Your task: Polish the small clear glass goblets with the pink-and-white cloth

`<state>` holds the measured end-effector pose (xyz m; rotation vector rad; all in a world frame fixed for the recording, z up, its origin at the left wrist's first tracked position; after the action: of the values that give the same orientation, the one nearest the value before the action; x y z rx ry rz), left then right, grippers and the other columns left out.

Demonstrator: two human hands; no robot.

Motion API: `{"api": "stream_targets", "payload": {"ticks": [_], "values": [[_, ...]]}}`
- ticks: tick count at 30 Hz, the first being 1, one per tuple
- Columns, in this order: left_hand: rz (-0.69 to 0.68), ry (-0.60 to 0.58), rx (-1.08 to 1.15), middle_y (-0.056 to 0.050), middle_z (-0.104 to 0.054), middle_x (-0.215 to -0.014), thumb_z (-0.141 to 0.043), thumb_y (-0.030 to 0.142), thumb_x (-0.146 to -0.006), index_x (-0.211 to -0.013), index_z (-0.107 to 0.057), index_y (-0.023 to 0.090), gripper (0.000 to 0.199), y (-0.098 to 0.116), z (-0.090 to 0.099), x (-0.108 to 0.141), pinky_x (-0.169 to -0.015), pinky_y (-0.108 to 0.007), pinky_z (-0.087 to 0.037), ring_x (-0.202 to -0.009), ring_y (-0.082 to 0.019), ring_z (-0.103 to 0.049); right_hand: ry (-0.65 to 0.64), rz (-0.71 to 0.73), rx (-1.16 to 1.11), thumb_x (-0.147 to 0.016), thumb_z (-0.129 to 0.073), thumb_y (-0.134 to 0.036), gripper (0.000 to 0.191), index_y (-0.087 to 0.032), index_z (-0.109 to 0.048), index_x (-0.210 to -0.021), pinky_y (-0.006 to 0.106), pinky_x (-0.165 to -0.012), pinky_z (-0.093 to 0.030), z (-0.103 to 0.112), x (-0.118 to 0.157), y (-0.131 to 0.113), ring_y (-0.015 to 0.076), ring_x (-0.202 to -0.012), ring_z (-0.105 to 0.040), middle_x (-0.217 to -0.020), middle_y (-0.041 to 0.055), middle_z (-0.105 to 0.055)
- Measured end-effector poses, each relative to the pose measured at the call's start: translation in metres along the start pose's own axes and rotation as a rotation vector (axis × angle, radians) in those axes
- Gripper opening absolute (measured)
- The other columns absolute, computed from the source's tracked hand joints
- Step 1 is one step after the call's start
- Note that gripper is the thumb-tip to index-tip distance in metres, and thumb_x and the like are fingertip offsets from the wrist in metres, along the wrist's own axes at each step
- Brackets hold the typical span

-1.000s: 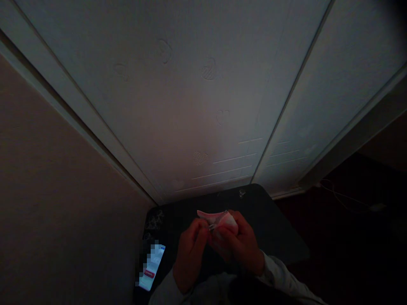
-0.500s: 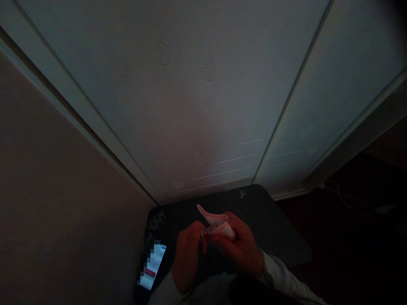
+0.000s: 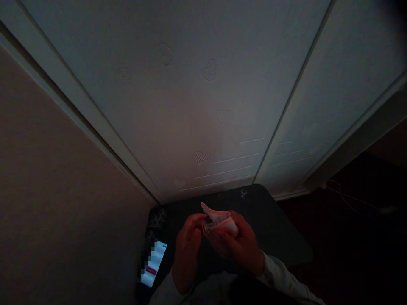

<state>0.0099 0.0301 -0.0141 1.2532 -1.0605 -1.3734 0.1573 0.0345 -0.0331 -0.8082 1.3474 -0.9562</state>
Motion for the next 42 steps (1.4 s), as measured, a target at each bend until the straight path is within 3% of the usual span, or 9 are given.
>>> {"api": "stream_targets", "payload": {"ticks": [4, 8, 16, 24, 30, 42], "values": [[-0.063, -0.026, 0.046, -0.004, -0.066, -0.106, -0.065, 0.037, -0.079, -0.111, -0.06, 0.024, 0.035, -0.01, 0.002, 0.006, -0.083, -0.027, -0.048, -0.094, -0.018, -0.061, 0.013, -0.044, -0.068, -0.078, -0.063, -0.027, 0.009, -0.022, -0.064, -0.085, 0.023, -0.053, -0.045, -0.002, 0.001, 0.003, 0.0141, -0.058, -0.054, -0.069, -0.0014, -0.061], [-0.058, -0.037, -0.034, -0.006, -0.065, -0.111, -0.064, 0.026, -0.081, -0.121, -0.056, 0.024, 0.041, -0.016, 0.003, 0.01, -0.088, -0.03, -0.047, -0.098, -0.02, -0.061, 0.114, -0.12, -0.146, -0.075, -0.065, -0.029, 0.012, -0.02, -0.062, -0.082, 0.022, -0.048, -0.045, 0.001, 0.001, 0.004, 0.0128, -0.054, -0.052, -0.065, -0.0023, -0.059], [0.012, -0.025, -0.145, -0.008, -0.07, -0.106, -0.064, 0.03, -0.079, -0.111, -0.065, 0.02, 0.033, -0.016, 0.005, 0.009, -0.088, -0.034, -0.047, -0.097, -0.023, -0.063, 0.155, -0.147, -0.164, -0.074, -0.065, -0.026, 0.012, -0.019, -0.061, -0.082, 0.022, -0.047, -0.044, 0.001, 0.002, 0.002, 0.0126, -0.053, -0.051, -0.066, -0.0016, -0.059], [0.066, 0.004, -0.139, -0.006, -0.071, -0.103, -0.064, 0.029, -0.077, -0.107, -0.067, 0.02, 0.032, -0.017, 0.009, 0.008, -0.085, -0.031, -0.048, -0.094, -0.022, -0.064, 0.142, -0.085, -0.082, -0.074, -0.066, -0.025, 0.009, -0.02, -0.059, -0.079, 0.023, -0.05, -0.044, -0.001, 0.002, 0.004, 0.0126, -0.055, -0.05, -0.066, -0.0025, -0.055], [0.047, 0.002, -0.095, -0.005, -0.071, -0.099, -0.061, 0.028, -0.079, -0.104, -0.067, 0.02, 0.028, -0.013, 0.007, 0.008, -0.079, -0.028, -0.049, -0.089, -0.02, -0.064, 0.105, -0.026, -0.037, -0.077, -0.062, -0.022, 0.006, -0.021, -0.06, -0.082, 0.022, -0.052, -0.044, -0.002, 0.002, 0.0, 0.0126, -0.057, -0.051, -0.068, -0.0026, -0.056], [0.048, 0.013, -0.11, -0.005, -0.07, -0.09, -0.057, 0.036, -0.083, -0.101, -0.066, 0.018, 0.028, -0.01, 0.006, 0.006, -0.073, -0.027, -0.049, -0.082, -0.02, -0.063, 0.08, -0.053, 0.003, -0.075, -0.063, -0.025, 0.006, -0.021, -0.06, -0.078, 0.025, -0.053, -0.045, -0.002, 0.001, -0.001, 0.0148, -0.058, -0.053, -0.069, -0.0006, -0.059]]}}
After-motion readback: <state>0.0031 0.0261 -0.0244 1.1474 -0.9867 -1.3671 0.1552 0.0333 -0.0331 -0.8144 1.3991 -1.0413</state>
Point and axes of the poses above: each hand's wrist, its own x-axis away from the middle knuckle, its own z-axis out of the back of the hand, y = z × x, the point moved 4 cm from there along -x, towards the middle knuckle
